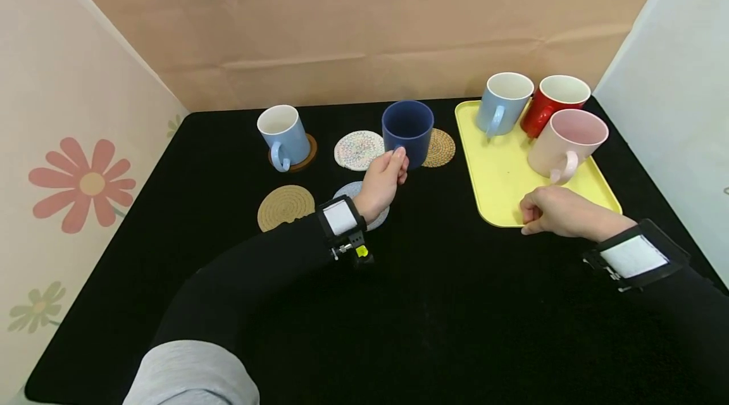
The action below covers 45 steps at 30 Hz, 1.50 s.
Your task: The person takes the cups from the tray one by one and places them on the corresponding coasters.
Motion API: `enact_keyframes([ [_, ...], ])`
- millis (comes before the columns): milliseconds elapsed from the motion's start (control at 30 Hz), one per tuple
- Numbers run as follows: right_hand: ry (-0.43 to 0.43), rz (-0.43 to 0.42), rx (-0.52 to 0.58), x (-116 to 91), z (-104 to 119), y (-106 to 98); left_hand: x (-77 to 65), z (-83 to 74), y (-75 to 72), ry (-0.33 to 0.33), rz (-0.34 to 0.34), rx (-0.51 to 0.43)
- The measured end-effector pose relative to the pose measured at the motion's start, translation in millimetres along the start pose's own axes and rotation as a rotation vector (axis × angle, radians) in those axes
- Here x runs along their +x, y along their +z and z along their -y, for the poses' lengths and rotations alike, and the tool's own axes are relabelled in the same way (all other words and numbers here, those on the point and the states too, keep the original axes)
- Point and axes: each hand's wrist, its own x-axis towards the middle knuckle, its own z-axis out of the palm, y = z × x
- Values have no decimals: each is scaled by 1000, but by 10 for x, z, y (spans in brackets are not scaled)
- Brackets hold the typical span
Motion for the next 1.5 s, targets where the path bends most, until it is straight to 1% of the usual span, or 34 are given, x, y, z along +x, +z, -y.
enact_keyframes([
  [133, -1, -6, -14, -13, 4, -4, 10, 5, -218, -24, -34, 33],
  [267, -9, -7, -15, -15, 10, -7, 43, 27, -391, -42, -80, 59],
  [367, -12, -9, -16, -8, 15, -6, 90, 55, -483, -47, -125, 46],
  [500, -9, -6, -17, -13, 19, -6, 184, 105, -560, -52, -173, 10],
  [733, -16, -19, -17, -28, 6, 4, 296, 165, -605, -93, -233, -66],
  [900, -17, -19, -28, -13, 1, 10, 334, 200, -604, -114, -244, -88],
  [1067, -9, -15, -25, -8, -4, 10, 344, 232, -579, -121, -249, -72],
  [1267, -4, -18, -31, -4, -3, 12, 345, 279, -531, -111, -262, -71],
  [1500, -6, -26, -36, -3, -3, 22, 324, 298, -504, -101, -280, -10],
])
